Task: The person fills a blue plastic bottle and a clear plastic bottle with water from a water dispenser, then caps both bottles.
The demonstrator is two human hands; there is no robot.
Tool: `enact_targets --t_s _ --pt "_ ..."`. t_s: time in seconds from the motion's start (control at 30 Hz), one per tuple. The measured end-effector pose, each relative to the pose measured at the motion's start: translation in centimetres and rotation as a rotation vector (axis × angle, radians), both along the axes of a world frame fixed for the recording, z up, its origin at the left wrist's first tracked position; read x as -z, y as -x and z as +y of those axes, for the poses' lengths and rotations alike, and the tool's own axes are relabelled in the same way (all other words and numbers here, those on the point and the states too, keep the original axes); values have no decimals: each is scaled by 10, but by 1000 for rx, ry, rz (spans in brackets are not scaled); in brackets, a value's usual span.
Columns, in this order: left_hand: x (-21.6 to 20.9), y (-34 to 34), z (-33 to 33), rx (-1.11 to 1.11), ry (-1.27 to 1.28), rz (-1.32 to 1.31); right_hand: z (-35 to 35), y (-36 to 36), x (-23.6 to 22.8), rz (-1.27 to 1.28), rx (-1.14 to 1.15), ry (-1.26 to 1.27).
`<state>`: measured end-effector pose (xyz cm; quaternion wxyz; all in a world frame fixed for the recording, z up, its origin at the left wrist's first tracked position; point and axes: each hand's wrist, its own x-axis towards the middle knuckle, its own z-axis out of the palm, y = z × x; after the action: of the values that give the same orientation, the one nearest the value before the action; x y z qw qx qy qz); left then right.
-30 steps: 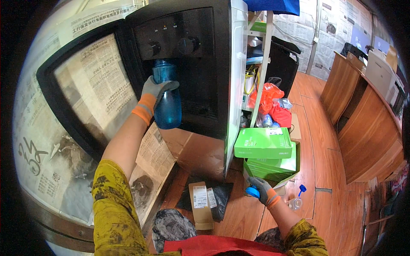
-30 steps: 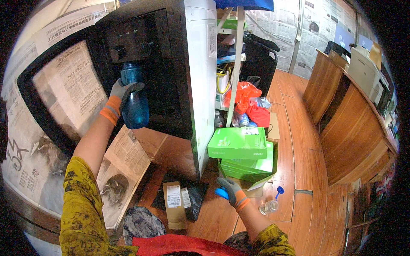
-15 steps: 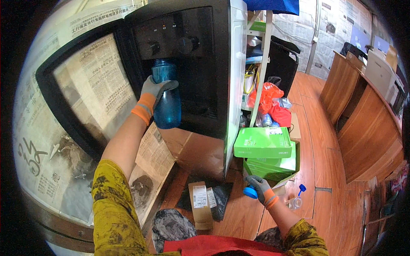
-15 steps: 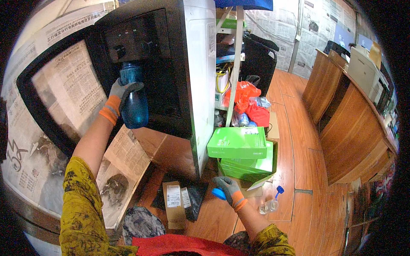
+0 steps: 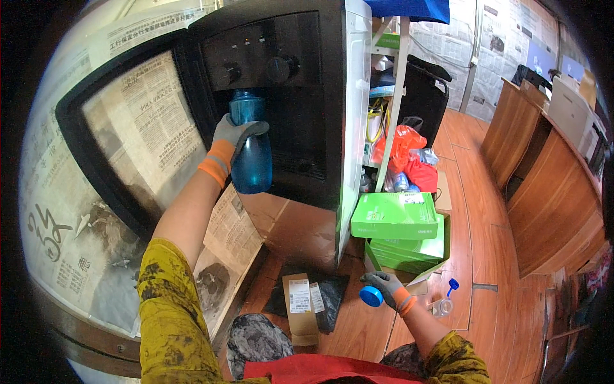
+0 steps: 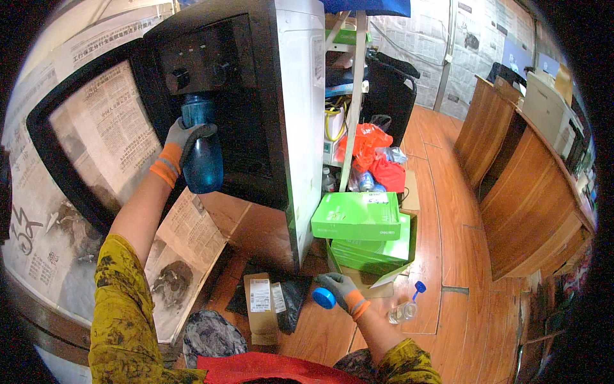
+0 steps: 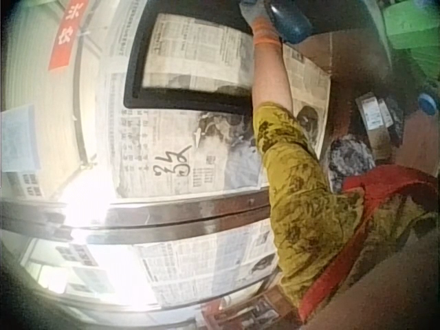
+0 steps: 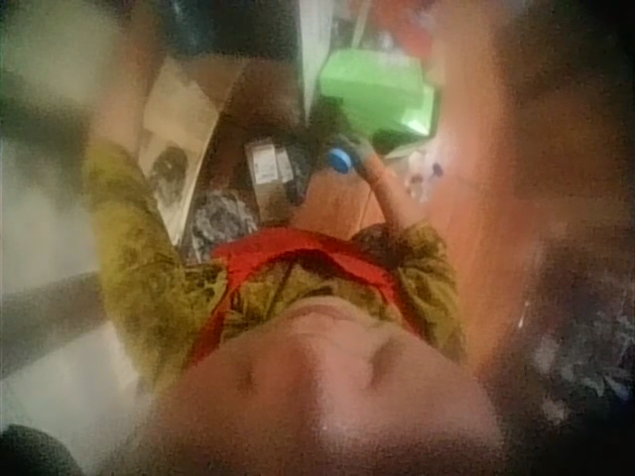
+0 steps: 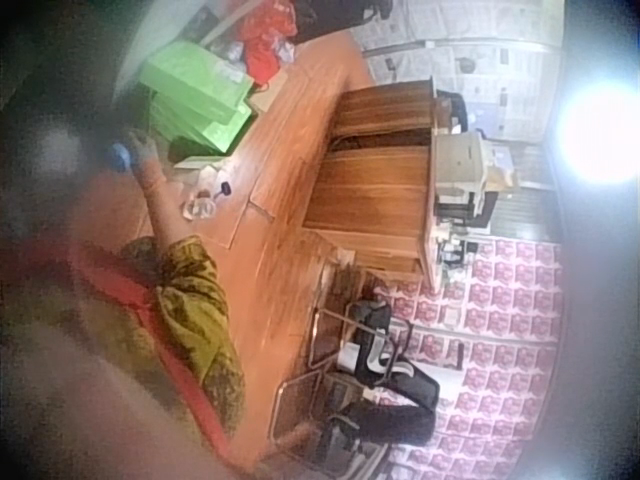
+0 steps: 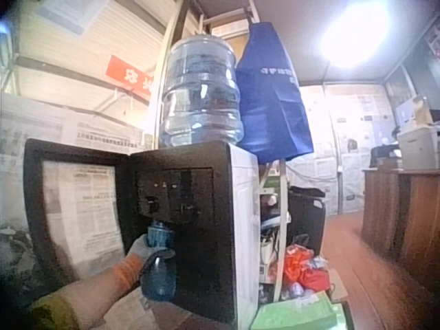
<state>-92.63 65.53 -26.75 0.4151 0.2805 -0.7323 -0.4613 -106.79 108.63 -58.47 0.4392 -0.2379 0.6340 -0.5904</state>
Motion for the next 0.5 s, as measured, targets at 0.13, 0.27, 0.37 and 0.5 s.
enact_targets --t_s 0.13,0.27,0.37,0.5 --pt "1 2 -5 -14 10 -10 2 2 1 4 21 40" --pt "1 3 -6 1 8 7 0 -2 -7 -30 59 37" --pt "0 3 -6 -13 8 -8 -1 -5 -15 -50 73 -116" --pt "-1 3 -5 -36 10 -30 0 -8 -22 -113 83 -161"
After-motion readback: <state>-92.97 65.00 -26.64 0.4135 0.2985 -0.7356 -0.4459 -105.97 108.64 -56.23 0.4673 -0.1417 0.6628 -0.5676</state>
